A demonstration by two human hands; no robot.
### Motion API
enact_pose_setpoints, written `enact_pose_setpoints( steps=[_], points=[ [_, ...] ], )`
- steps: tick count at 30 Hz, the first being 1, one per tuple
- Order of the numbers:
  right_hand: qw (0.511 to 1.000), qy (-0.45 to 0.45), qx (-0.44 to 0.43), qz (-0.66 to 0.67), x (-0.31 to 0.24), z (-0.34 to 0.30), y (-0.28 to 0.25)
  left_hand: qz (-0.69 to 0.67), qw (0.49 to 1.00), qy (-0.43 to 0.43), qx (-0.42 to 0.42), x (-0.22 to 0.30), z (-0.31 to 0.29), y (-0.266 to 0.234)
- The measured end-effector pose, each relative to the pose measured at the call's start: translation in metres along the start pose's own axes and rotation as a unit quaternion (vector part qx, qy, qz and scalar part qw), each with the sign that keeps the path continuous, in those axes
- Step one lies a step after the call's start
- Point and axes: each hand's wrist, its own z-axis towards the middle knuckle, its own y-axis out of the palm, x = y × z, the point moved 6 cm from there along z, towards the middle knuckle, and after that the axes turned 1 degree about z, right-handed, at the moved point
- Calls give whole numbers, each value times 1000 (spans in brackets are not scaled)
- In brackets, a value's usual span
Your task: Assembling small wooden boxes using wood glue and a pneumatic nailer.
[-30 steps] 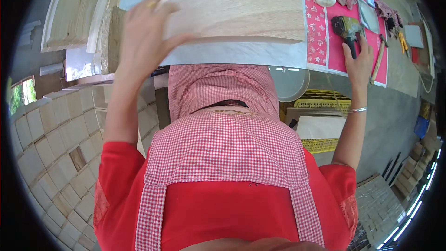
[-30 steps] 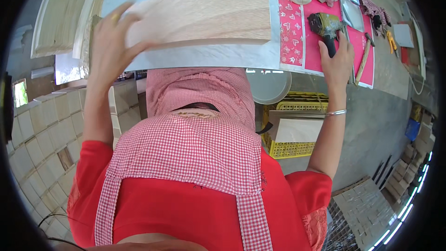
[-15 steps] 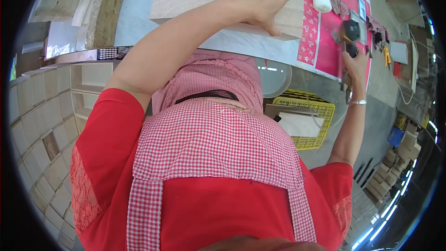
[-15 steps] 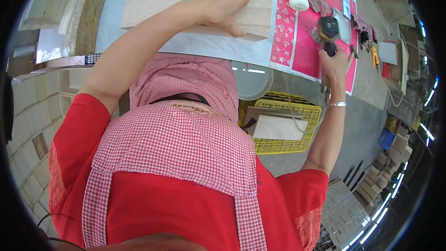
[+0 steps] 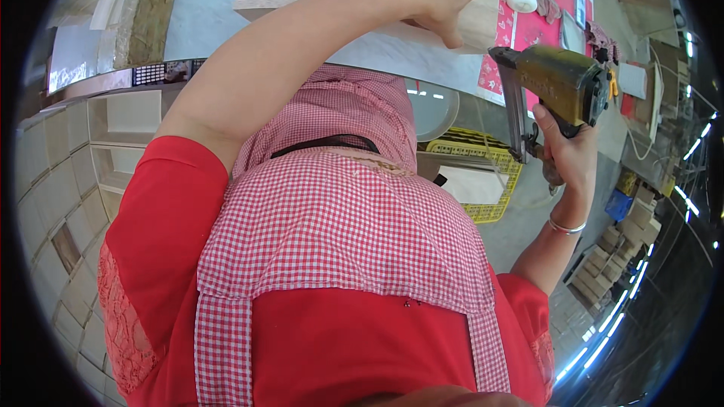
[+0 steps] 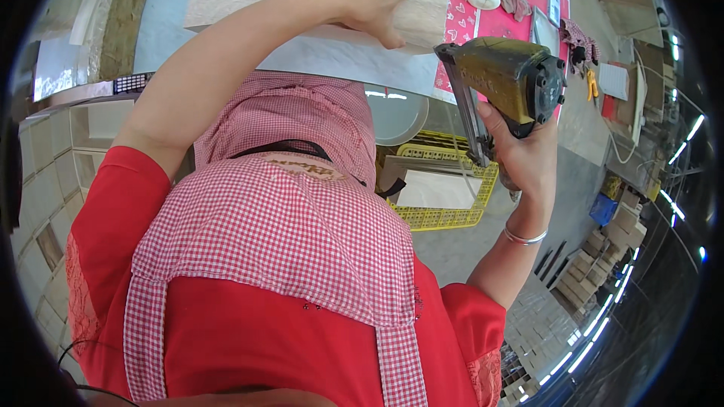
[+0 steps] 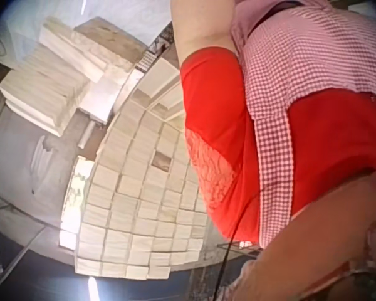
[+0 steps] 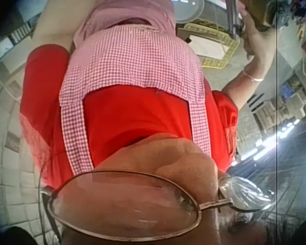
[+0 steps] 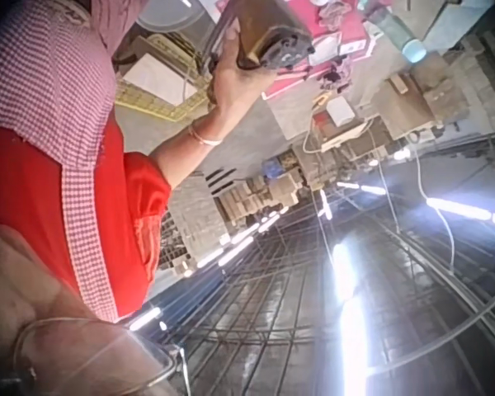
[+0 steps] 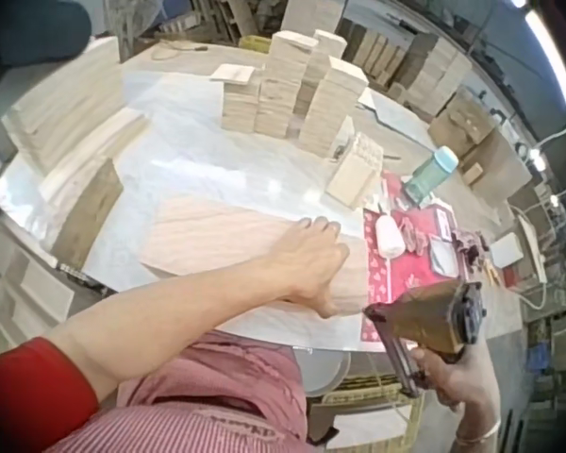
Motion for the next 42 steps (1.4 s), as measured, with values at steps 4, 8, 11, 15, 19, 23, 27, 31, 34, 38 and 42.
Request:
enact_pose_setpoints(
  steps=[4, 8, 11, 15, 19, 23, 27, 31, 34, 38, 42],
  points=[
    [998, 55, -17, -28, 0, 3, 3, -9, 1000, 7, 9, -2, -1, 2],
    [997, 73, -16, -22, -4, 2, 4, 173, 981, -75, 54, 18, -12, -2],
    [995, 83, -26, -54, -9, 4, 4, 53, 998, -20, 13, 1, -5, -3],
    [992, 86, -48, -85, -18, 10, 6, -23, 1000, 8, -7, -8, -4, 5],
    [987, 94, -32, -127, -23, 12, 4, 58, 996, -6, 68, -13, -41, -8],
    [987, 48, -46, -143, -27, 10, 7, -29, 997, 68, 18, -72, -99, -46],
    [992, 89, -29, -86, -41, 5, 19, -149, 955, 215, 141, -105, -162, -82],
    [997, -57, -45, -35, -53, 10, 35, 70, 996, -45, -29, -106, -143, -67],
    [997, -35, -71, -25, -66, 9, 42, 55, 993, -91, -56, -83, -135, -71],
    [997, -40, -72, 3, -61, 10, 45, -20, 977, 104, 185, -80, -147, -71],
    [998, 0, -60, 3, -59, 10, 46, 63, 993, -94, -34, -80, -125, -69]
  ],
)
